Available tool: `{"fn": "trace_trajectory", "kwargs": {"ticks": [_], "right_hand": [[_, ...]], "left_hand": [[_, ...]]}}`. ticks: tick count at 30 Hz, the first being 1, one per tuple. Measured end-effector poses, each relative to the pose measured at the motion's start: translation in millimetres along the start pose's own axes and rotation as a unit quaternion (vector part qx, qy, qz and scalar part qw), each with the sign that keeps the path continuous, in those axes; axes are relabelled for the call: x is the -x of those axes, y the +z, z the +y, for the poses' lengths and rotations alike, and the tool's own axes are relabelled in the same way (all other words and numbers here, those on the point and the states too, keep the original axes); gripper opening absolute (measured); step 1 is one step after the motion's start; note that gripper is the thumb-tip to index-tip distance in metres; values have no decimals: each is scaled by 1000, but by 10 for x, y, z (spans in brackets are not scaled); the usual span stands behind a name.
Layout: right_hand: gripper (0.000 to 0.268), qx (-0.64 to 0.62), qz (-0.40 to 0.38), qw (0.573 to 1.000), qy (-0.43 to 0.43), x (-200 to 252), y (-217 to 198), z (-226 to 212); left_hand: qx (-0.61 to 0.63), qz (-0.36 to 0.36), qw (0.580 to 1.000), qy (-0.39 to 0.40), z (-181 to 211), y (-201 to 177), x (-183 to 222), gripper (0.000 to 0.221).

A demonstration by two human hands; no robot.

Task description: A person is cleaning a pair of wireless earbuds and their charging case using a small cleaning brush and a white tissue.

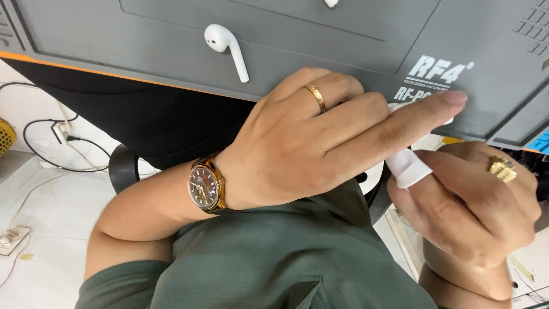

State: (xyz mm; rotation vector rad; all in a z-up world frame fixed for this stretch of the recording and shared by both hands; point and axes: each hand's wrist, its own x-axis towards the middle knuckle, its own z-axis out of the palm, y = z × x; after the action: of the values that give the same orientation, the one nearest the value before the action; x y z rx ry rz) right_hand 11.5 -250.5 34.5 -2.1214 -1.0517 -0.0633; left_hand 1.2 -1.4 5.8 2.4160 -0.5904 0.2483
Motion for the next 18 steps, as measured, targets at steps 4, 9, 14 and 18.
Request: {"fn": "trace_trajectory", "kwargs": {"ticks": [4,9,14,18], "right_hand": [[13,3,38,999,18,280,-1,24],[19,125,37,987,92,399,-224,64],[23,59,41,997,16,509,-229,212],[20,56,66,995,53,415,141,114]], "left_hand": [[12,-9,1000,-2,0,-37,-14,45],[34,2,999,0,-6,-44,-70,38],[31,-6,999,18,-13,-34,-102,36],[11,-12,1000,15,10,-31,-114,40]]}}
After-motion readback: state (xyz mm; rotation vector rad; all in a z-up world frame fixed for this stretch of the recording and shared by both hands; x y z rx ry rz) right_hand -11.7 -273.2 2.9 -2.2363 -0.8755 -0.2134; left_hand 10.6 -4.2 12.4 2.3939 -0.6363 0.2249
